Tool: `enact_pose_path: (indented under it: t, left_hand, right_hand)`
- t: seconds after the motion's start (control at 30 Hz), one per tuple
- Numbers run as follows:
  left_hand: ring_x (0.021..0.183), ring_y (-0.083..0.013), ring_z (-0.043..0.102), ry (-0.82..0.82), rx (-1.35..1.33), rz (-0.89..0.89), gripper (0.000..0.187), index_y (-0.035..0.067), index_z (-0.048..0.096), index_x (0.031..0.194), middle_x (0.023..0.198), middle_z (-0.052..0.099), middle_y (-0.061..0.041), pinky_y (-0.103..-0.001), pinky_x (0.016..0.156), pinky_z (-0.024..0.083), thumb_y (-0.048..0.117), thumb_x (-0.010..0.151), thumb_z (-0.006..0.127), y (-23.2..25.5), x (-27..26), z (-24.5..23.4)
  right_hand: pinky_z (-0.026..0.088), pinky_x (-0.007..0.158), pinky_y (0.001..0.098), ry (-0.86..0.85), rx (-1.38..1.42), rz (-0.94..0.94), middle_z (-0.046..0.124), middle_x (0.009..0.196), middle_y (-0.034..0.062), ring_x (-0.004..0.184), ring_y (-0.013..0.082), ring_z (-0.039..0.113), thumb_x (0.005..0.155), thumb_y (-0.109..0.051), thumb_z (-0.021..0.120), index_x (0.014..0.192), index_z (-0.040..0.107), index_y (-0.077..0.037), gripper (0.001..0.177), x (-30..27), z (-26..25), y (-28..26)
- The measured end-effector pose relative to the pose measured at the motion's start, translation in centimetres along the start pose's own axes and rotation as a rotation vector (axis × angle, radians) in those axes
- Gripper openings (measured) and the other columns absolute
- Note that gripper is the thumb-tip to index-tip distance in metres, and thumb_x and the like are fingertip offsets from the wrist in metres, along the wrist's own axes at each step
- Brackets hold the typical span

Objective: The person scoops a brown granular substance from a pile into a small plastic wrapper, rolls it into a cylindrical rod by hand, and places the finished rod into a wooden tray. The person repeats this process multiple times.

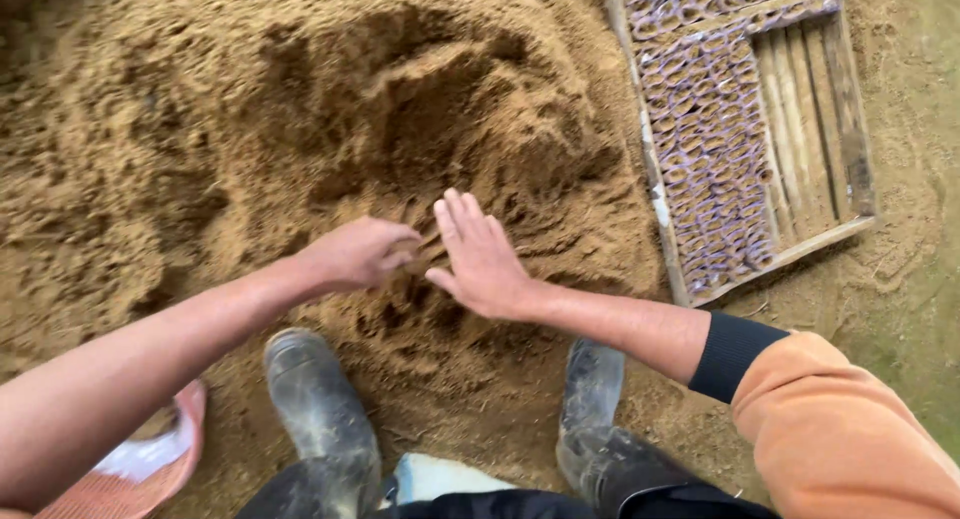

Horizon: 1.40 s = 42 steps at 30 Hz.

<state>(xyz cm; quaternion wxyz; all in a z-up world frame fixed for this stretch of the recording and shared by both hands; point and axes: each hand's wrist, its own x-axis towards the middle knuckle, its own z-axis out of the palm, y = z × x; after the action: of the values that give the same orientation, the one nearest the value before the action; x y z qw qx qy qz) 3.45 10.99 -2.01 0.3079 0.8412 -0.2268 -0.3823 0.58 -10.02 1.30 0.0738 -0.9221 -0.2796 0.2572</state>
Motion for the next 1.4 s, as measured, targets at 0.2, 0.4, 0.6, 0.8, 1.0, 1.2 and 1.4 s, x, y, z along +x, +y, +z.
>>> enact_pose_path:
  t: [0.2,0.4,0.6,0.8,1.0,1.2,1.4]
  left_hand:
    - [0.106,-0.0395,0.071,0.160,-0.085,0.058,0.043,0.008,0.075,0.105,0.106,0.077,-0.017,-0.053,0.094,0.056,0.040,0.106,0.046,0.9,-4.1,0.1]
    - [0.103,-0.0416,0.071,0.195,-0.017,0.139,0.037,0.012,0.078,0.097,0.098,0.078,-0.015,-0.053,0.092,0.056,0.032,0.102,0.048,0.2,-5.1,2.2]
    - [0.094,-0.0265,0.076,0.278,0.048,0.182,0.010,0.025,0.078,0.094,0.086,0.079,0.000,-0.045,0.086,0.061,0.029,0.090,0.070,-3.1,-2.3,4.8]
    - [0.106,-0.0357,0.072,0.261,0.055,0.116,0.027,0.014,0.073,0.115,0.103,0.079,-0.010,-0.051,0.095,0.057,0.013,0.092,0.059,-4.0,-3.0,5.6]
    - [0.111,-0.0255,0.071,0.242,-0.086,-0.111,0.025,0.023,0.069,0.121,0.110,0.077,0.001,-0.045,0.094,0.058,0.022,0.097,0.061,-8.1,-1.3,9.0]
    - [0.101,-0.0389,0.071,0.432,-0.264,-0.082,0.029,0.011,0.073,0.102,0.098,0.076,-0.013,-0.051,0.088,0.057,0.026,0.098,0.050,-2.1,-5.8,6.7]
    - [0.105,-0.0229,0.069,0.519,-1.187,0.174,0.063,0.005,0.075,0.115,0.112,0.076,-0.014,-0.039,0.102,0.054,0.047,0.114,0.029,0.2,-5.0,7.8]
  right_hand:
    - [0.031,0.115,0.0579,0.004,-0.230,0.008,0.016,0.165,0.0288,0.151,0.0441,0.022,0.103,-0.056,0.045,0.161,0.018,0.000,0.085,-0.9,3.5,-1.9]
    - [0.031,0.117,0.0567,0.098,-0.166,0.019,0.024,0.161,0.0326,0.149,0.0460,0.027,0.102,-0.049,0.053,0.158,0.023,0.004,0.083,-1.4,1.5,-3.3]
    - [0.030,0.118,0.0539,0.091,-0.232,0.071,0.016,0.165,0.0263,0.152,0.0403,0.019,0.099,-0.047,0.056,0.161,0.017,-0.001,0.087,-2.9,0.5,-5.9]
    - [0.026,0.119,0.0565,0.122,-0.177,-0.027,0.008,0.165,0.0312,0.151,0.0436,0.015,0.099,-0.043,0.055,0.160,0.012,0.004,0.089,-4.7,2.4,-8.5]
    - [0.021,0.121,0.0582,0.157,0.001,-0.079,0.003,0.165,0.0319,0.153,0.0432,0.009,0.096,-0.035,0.061,0.159,0.003,0.007,0.095,-3.2,4.6,-10.4]
    - [0.017,0.121,0.0581,0.385,-0.017,-0.286,0.006,0.164,0.0345,0.152,0.0455,0.012,0.095,-0.033,0.060,0.159,0.001,0.006,0.095,-1.7,6.9,-10.2]
    - [0.003,0.123,0.0570,0.668,0.026,-0.380,0.001,0.165,0.0332,0.154,0.0438,0.003,0.100,-0.040,0.041,0.159,-0.004,0.003,0.086,0.3,13.8,-7.3]
